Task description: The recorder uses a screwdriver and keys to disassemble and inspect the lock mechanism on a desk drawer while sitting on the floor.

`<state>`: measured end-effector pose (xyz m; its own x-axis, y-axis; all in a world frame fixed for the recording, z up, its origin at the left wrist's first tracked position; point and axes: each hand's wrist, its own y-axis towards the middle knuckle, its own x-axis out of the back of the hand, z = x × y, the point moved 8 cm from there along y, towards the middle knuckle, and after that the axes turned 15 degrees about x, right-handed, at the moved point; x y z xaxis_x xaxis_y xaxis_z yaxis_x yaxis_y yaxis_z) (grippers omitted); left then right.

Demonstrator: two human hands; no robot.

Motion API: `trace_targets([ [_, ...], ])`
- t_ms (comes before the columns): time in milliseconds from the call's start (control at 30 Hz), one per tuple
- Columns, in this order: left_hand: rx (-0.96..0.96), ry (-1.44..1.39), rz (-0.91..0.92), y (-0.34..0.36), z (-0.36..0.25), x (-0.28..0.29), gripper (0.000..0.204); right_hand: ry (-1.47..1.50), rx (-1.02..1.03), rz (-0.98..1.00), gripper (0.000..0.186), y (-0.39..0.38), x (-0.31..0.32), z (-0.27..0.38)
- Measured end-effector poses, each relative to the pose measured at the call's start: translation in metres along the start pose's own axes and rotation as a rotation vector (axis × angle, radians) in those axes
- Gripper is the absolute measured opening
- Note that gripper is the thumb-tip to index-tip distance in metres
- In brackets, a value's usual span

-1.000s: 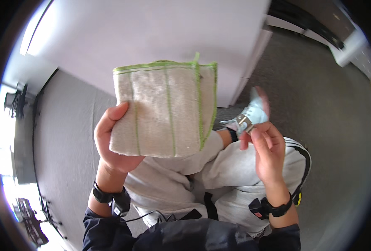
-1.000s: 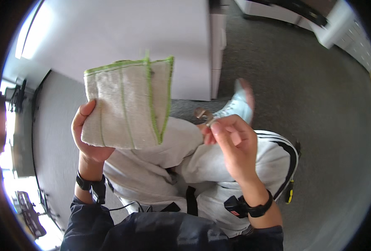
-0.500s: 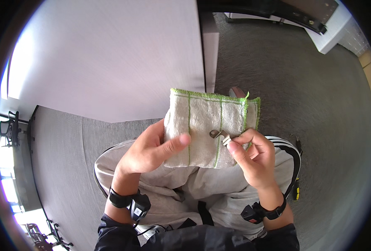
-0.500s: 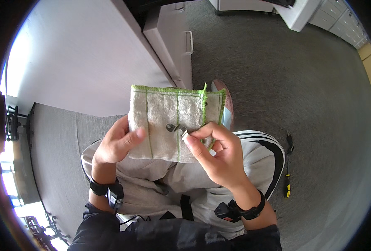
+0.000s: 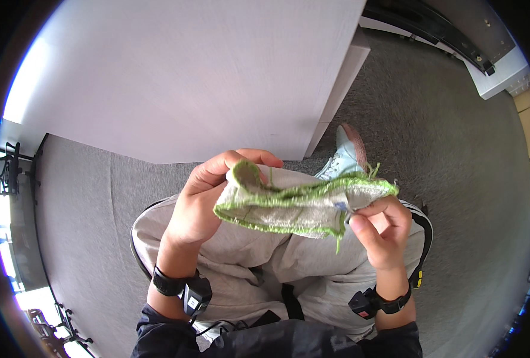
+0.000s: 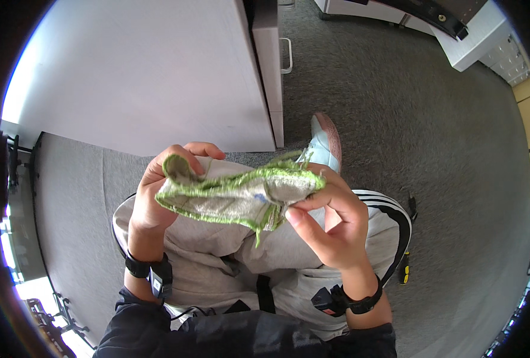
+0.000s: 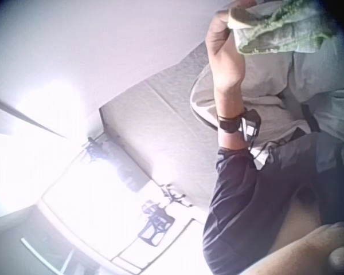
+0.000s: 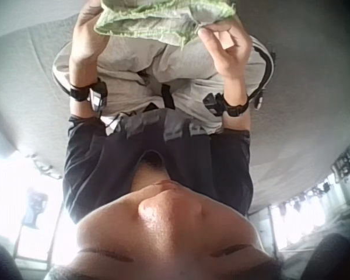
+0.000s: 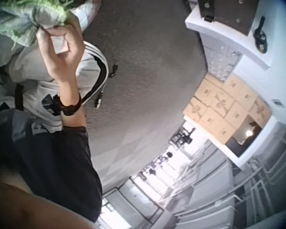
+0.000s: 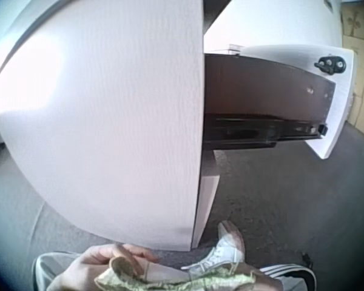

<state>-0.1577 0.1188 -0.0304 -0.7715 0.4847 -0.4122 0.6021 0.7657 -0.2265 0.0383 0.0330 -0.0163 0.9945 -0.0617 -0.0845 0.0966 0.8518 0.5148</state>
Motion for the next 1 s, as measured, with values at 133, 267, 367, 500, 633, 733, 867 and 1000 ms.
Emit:
trace_targets([
  [133,-0.098,0.168,0.036,-0.004,-0.014,0.002,0.018,0.104,0.252,0.085,0.014,0.007,0.004,0.014],
  [267,-0.164,0.579,0.104,-0.013,-0.029,-0.004,0.028,0.258,0.221,-0.031,0.017,0.007,0.012,0.011],
  [367,-0.062,0.758,0.299,-0.021,-0.014,-0.033,0.032,0.164,0.092,0.138,0.012,0.005,-0.013,-0.006],
  [500,-0.17,0.572,0.279,-0.015,-0.01,-0.049,0.032,0.069,-0.138,0.376,0.013,-0.005,-0.048,-0.012],
  [633,-0.042,0.291,0.033,-0.008,-0.007,-0.033,0.023,0.054,-0.188,0.237,0.013,-0.005,-0.034,-0.012],
  [733,0.057,0.103,0.003,-0.001,0.013,-0.029,0.072,-0.115,-0.026,0.151,0.012,0.003,-0.024,-0.006],
  [867,0.228,-0.024,-0.025,0.0,0.031,-0.044,0.073,-0.204,0.03,0.09,0.012,0.002,-0.021,-0.009],
  [1000,0.039,0.047,-0.029,-0.001,0.025,-0.051,0.061,-0.188,0.02,0.07,0.012,0.001,-0.019,-0.011],
])
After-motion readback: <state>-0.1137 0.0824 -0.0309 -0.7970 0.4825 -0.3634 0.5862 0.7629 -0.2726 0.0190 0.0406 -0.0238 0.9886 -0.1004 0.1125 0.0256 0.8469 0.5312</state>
